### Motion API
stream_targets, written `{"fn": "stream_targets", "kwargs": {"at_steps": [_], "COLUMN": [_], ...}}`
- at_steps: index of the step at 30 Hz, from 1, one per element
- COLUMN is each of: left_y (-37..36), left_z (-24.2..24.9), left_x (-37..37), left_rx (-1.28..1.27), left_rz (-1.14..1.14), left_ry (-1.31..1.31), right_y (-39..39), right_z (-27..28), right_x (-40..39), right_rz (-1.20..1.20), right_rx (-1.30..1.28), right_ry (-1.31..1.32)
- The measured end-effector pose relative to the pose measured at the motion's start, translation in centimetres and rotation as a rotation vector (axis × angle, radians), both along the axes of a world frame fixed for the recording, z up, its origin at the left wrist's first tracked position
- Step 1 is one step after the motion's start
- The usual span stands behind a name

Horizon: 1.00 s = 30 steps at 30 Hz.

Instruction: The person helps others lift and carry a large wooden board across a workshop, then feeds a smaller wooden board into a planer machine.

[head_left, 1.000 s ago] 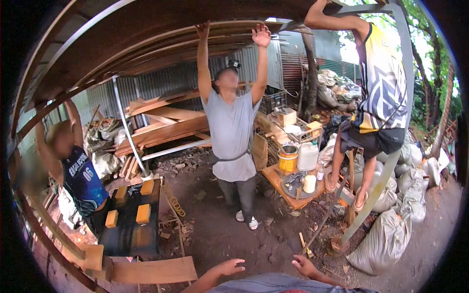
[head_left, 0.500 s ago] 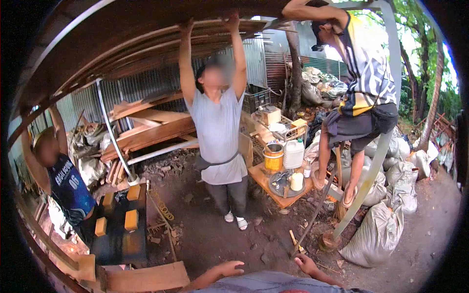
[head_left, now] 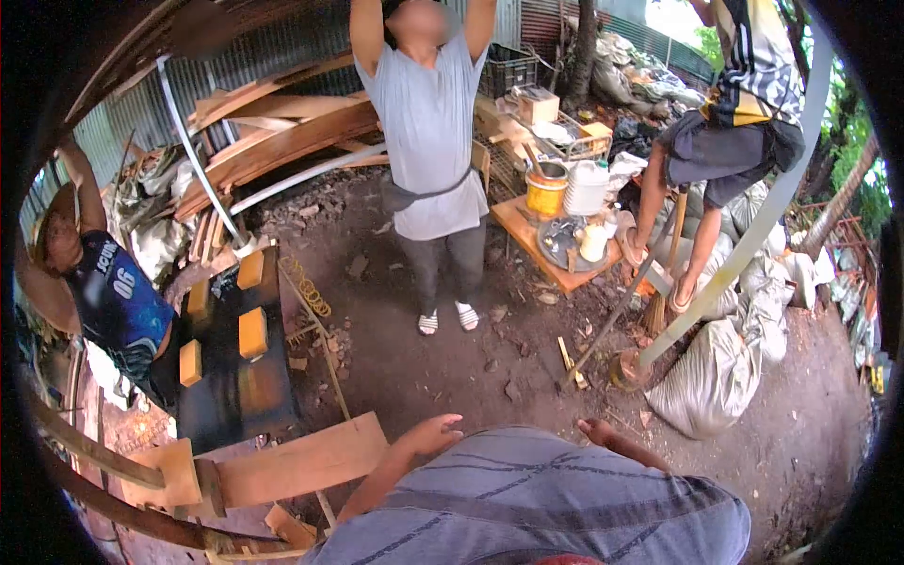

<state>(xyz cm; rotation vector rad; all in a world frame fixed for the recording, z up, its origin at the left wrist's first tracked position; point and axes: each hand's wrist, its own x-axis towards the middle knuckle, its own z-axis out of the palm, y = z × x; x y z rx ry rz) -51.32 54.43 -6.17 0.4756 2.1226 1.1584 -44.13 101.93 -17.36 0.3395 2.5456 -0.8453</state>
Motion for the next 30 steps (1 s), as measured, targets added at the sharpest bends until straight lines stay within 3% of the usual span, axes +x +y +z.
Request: {"fn": "stream_targets", "kwargs": {"at_steps": [4,6,8,13,14,17,19,21,23,24,26,30], "left_y": [-0.6,-0.6,0.3,3.4,4.2,5.7,6.1,6.0,6.4,6.3,6.7,6.6], "left_z": [-0.3,-1.3,-0.3,1.7,0.5,-1.8,-2.0,-4.8,-0.3,-1.4,-3.3,-2.9], "left_x": [0.8,0.8,0.8,0.7,0.4,0.7,0.9,0.8,1.7,1.4,0.2,-0.9], "left_rx": [0.029,0.041,0.032,0.028,0.049,0.113,0.136,0.138,0.157,0.154,0.142,0.138], "left_rz": [-0.009,-0.018,-0.007,-0.040,-0.035,-0.044,-0.058,-0.038,0.060,0.030,-0.044,-0.014], "left_ry": [0.078,0.156,0.156,0.219,0.170,0.170,0.126,0.042,-0.142,-0.139,-0.110,-0.189], "right_y": [-1.0,-1.9,-0.6,-0.2,0.6,3.2,4.8,5.6,6.0,6.4,6.2,5.4], "right_z": [1.5,2.9,0.0,4.9,4.9,1.4,0.8,0.3,-0.4,-0.5,-0.9,-1.6], "right_x": [-1.6,-1.7,-1.5,-1.1,-1.0,0.7,0.9,1.4,2.1,2.0,1.8,2.1], "right_rz": [0.133,0.043,0.125,0.070,0.050,0.042,0.106,-0.019,-0.055,-0.107,0.011,-0.031], "right_rx": [-0.047,-0.080,-0.095,-0.148,-0.165,-0.230,0.083,0.015,-0.076,-0.081,0.007,-0.069], "right_ry": [0.030,0.120,0.079,-0.076,-0.137,0.090,-0.041,-0.082,-0.091,-0.052,-0.107,-0.086]}}
